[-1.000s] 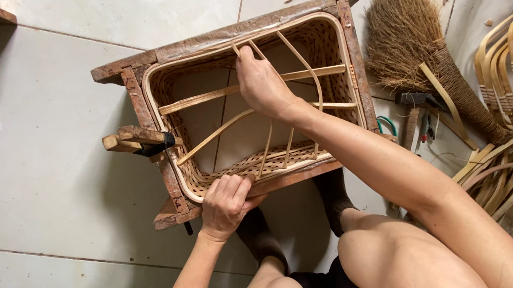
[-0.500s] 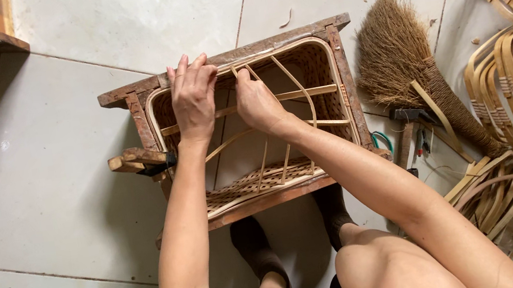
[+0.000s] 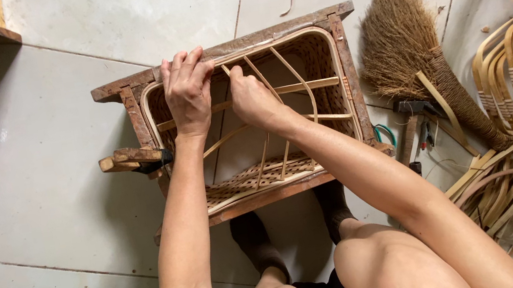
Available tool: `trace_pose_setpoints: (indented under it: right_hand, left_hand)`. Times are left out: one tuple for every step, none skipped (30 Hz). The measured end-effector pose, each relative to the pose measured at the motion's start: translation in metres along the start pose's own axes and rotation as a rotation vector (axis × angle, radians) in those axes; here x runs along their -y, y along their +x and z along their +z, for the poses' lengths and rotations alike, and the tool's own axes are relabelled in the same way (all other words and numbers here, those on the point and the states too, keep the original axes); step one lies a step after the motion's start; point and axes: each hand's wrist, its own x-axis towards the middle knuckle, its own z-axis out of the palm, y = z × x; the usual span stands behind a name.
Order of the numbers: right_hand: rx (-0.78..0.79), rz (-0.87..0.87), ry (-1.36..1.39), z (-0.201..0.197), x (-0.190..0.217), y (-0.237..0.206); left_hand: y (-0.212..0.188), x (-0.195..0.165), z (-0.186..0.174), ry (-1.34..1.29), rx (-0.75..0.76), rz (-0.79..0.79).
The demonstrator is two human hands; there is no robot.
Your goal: The person sits on the floor weaving a bamboo basket on a wooden frame mold. They bend and tuck woven bamboo panels into the frame, secure the rim, lay curved bamboo strips across the basket as ribs, tap strips tight with a hammer, and trim excess bamboo with scissors.
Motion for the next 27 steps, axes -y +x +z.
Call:
trace_pose_setpoints:
  right_hand:
    - [-0.010, 0.000, -0.004, 0.001, -0.001, 0.000]
    - [-0.015, 0.004, -0.006, 0.003, -0.002, 0.000]
    - [-0.029, 0.005, -0.013, 0.004, -0.003, 0.001]
    - [-0.042, -0.012, -0.017, 0.004, -0.003, 0.001]
    - [-0.049, -0.021, -0.018, 0.004, -0.003, 0.001]
    - [-0.058, -0.027, -0.016, 0.004, -0.004, 0.000]
    - [-0.014, -0.003, -0.066, 0.005, -0.006, -0.003]
    - [0.024, 0.016, -0.117, 0.003, -0.006, -0.008]
    - [0.062, 0.037, -0.169, -0.001, -0.005, -0.012]
    - [-0.061, -0.134, -0.221, -0.004, -0.006, -0.022]
    - [-0.176, -0.303, -0.272, -0.008, -0.008, -0.039]
    - [-0.287, -0.474, -0.319, -0.011, -0.009, -0.058]
    - [-0.231, -0.580, -0.316, -0.016, -0.013, -0.079]
    - [-0.178, -0.689, -0.313, -0.023, -0.019, -0.101]
    - [-0.046, -0.704, -0.328, -0.026, -0.024, -0.124]
    - [0.090, -0.721, -0.342, -0.028, -0.029, -0.144]
    - [0.128, -0.749, -0.325, -0.028, -0.033, -0.161]
    - [0.165, -0.773, -0.305, -0.024, -0.037, -0.172]
    - [0.138, -0.777, -0.310, -0.019, -0.040, -0.178]
    - [0.114, -0.789, -0.316, -0.014, -0.043, -0.182]
    - [0.090, -0.798, -0.318, -0.008, -0.044, -0.184]
    - [0.070, -0.793, -0.341, -0.003, -0.045, -0.185]
    - [0.050, -0.792, -0.365, 0.001, -0.046, -0.185]
    - [0.026, -0.790, -0.392, 0.005, -0.047, -0.184]
    - [0.048, -0.781, -0.375, 0.007, -0.048, -0.183]
    - [0.071, -0.773, -0.357, 0.008, -0.049, -0.183]
    - [0.092, -0.766, -0.341, 0.009, -0.051, -0.182]
  left_hand:
    - [-0.001, 0.001, 0.001, 0.009, 0.002, 0.006]
    - [-0.004, 0.002, 0.001, 0.017, 0.008, 0.009]
    - [-0.006, 0.003, 0.002, 0.017, 0.007, 0.011]
    - [-0.006, 0.004, 0.004, 0.018, -0.002, 0.013]
    - [-0.006, 0.005, 0.006, 0.019, -0.002, 0.010]
    - [-0.004, 0.006, 0.007, 0.014, 0.015, -0.006]
    - [-0.003, 0.005, 0.008, 0.011, 0.025, -0.015]
    - [-0.001, 0.003, 0.007, 0.008, 0.028, -0.020]
    - [0.000, 0.000, 0.004, 0.022, 0.043, -0.015]
    - [-0.006, -0.007, -0.002, 0.030, 0.068, -0.017]
    - [-0.013, -0.017, -0.010, 0.036, 0.097, -0.026]
    - [-0.028, -0.030, -0.022, 0.002, 0.125, -0.005]
    - [-0.048, -0.044, -0.037, -0.028, 0.153, 0.017]
    - [-0.074, -0.058, -0.057, -0.108, 0.215, 0.042]
    - [-0.101, -0.068, -0.077, -0.220, 0.224, 0.085]
    - [-0.127, -0.080, -0.091, -0.181, 0.273, 0.050]
    - [-0.150, -0.086, -0.103, -0.155, 0.316, 0.045]
    - [-0.168, -0.089, -0.111, -0.131, 0.365, 0.041]
    - [-0.180, -0.089, -0.113, -0.105, 0.365, 0.042]
    - [-0.190, -0.089, -0.114, -0.075, 0.360, 0.039]
    - [-0.195, -0.087, -0.114, -0.044, 0.359, 0.035]
    - [-0.197, -0.085, -0.113, -0.056, 0.355, 0.046]
    - [-0.197, -0.083, -0.111, -0.065, 0.345, 0.056]
    - [-0.196, -0.081, -0.109, -0.076, 0.334, 0.071]
    - [-0.195, -0.080, -0.109, -0.081, 0.335, 0.073]
    - [-0.194, -0.079, -0.109, -0.086, 0.334, 0.073]
    - [-0.193, -0.079, -0.109, -0.092, 0.332, 0.076]
